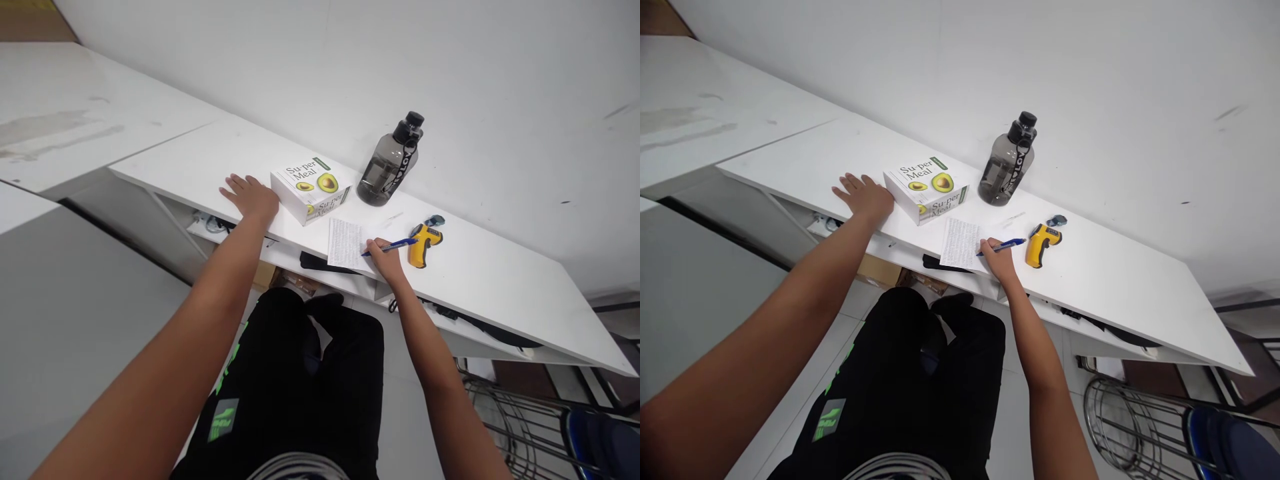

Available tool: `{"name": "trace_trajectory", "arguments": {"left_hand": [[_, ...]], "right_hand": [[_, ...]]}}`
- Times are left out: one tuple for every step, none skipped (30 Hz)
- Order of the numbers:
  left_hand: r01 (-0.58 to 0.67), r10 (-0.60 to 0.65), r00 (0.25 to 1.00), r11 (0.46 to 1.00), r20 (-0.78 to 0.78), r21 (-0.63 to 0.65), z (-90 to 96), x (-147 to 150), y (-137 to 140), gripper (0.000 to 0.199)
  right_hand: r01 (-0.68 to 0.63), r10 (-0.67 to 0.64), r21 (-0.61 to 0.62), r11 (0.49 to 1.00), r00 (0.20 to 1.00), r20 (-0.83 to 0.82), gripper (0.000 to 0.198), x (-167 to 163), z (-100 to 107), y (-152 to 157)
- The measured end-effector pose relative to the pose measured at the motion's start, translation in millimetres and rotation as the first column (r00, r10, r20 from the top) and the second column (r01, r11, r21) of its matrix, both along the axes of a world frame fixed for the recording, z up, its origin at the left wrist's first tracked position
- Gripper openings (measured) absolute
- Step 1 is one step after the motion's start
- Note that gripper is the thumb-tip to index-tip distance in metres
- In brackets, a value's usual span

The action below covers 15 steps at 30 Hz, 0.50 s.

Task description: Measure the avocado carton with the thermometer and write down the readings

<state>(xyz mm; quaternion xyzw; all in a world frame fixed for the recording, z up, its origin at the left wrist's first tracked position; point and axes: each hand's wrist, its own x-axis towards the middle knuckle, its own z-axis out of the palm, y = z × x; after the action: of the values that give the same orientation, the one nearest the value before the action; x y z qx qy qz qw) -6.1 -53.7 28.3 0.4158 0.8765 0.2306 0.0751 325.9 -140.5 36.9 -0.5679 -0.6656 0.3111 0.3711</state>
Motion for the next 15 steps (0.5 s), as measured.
{"name": "trace_trajectory", "arguments": {"left_hand": [[-0.001, 0.001, 1.000, 1.000, 0.000, 0.005, -1.0, -0.5, 0.4, 0.071], [-0.001, 0.001, 1.000, 1.000, 0.001, 0.009, -1.9, -1.1, 0.7, 0.071], [0.002, -0.002, 1.000, 1.000, 0.003, 0.013, -2.8, -1.7, 1.1, 0.071], [0.007, -0.007, 1.000, 1.000, 0.005, 0.016, -3.7, -2.4, 1.4, 0.072], [0.011, -0.011, 1.000, 1.000, 0.009, 0.020, -4.6, -3.0, 1.8, 0.072], [0.012, -0.012, 1.000, 1.000, 0.014, 0.027, -5.4, -3.7, 2.2, 0.072], [0.010, -0.010, 1.000, 0.999, 0.020, 0.037, -6.3, -4.2, 2.7, 0.072], [0.005, -0.006, 1.000, 0.999, 0.023, 0.047, -7.2, -4.5, 3.3, 0.072], [-0.002, 0.001, 1.000, 0.999, 0.023, 0.053, -7.9, -4.8, 4.0, 0.072], [-0.007, 0.006, 1.000, 0.998, 0.019, 0.055, -8.6, -4.8, 4.5, 0.072], [-0.011, 0.010, 1.000, 0.999, 0.014, 0.053, -8.9, -4.8, 4.9, 0.072], [-0.013, 0.013, 1.000, 0.999, 0.008, 0.050, -9.0, -4.6, 5.1, 0.071], [-0.014, 0.013, 1.000, 0.999, 0.004, 0.047, -8.6, -4.3, 4.9, 0.071], [-0.012, 0.012, 1.000, 0.999, 0.002, 0.043, -7.7, -3.8, 4.2, 0.071], [-0.009, 0.009, 1.000, 0.999, 0.001, 0.037, -6.4, -3.2, 3.2, 0.070]], "right_hand": [[0.000, 0.000, 0.002, 1.000, 1.000, 0.000, 0.037, 0.0, 0.4, -0.2], [-0.002, 0.002, 0.002, 1.000, 1.000, -0.002, 0.037, -0.1, 0.8, -0.4], [-0.007, 0.007, 0.000, 1.000, 1.000, -0.003, 0.036, -0.2, 1.3, -0.6], [-0.011, 0.011, -0.003, 1.000, 1.000, -0.002, 0.036, -0.3, 1.6, -0.7], [-0.014, 0.014, -0.005, 1.000, 1.000, -0.002, 0.036, -0.4, 1.8, -0.8], [-0.015, 0.015, -0.005, 1.000, 1.000, -0.002, 0.036, -0.4, 1.8, -0.8], [-0.013, 0.013, -0.002, 1.000, 1.000, -0.003, 0.036, -0.4, 1.7, -0.9], [-0.008, 0.008, 0.002, 1.000, 1.000, -0.005, 0.036, -0.4, 1.4, -0.8], [-0.003, 0.003, 0.005, 1.000, 1.000, -0.006, 0.036, -0.4, 1.1, -0.9], [0.003, -0.003, 0.009, 1.000, 1.000, -0.006, 0.035, -0.5, 0.9, -0.9], [0.007, -0.007, 0.014, 1.000, 1.000, -0.002, 0.035, -0.7, 0.7, -1.0], [0.012, -0.012, 0.019, 1.000, 1.000, 0.004, 0.034, -0.9, 0.7, -1.2], [0.015, -0.015, 0.023, 1.000, 1.000, 0.009, 0.034, -1.2, 0.8, -1.5], [0.016, -0.017, 0.028, 0.999, 1.000, 0.014, 0.034, -1.7, 1.1, -1.8], [0.017, -0.017, 0.033, 0.999, 1.000, 0.018, 0.034, -2.1, 1.5, -2.2]]}}
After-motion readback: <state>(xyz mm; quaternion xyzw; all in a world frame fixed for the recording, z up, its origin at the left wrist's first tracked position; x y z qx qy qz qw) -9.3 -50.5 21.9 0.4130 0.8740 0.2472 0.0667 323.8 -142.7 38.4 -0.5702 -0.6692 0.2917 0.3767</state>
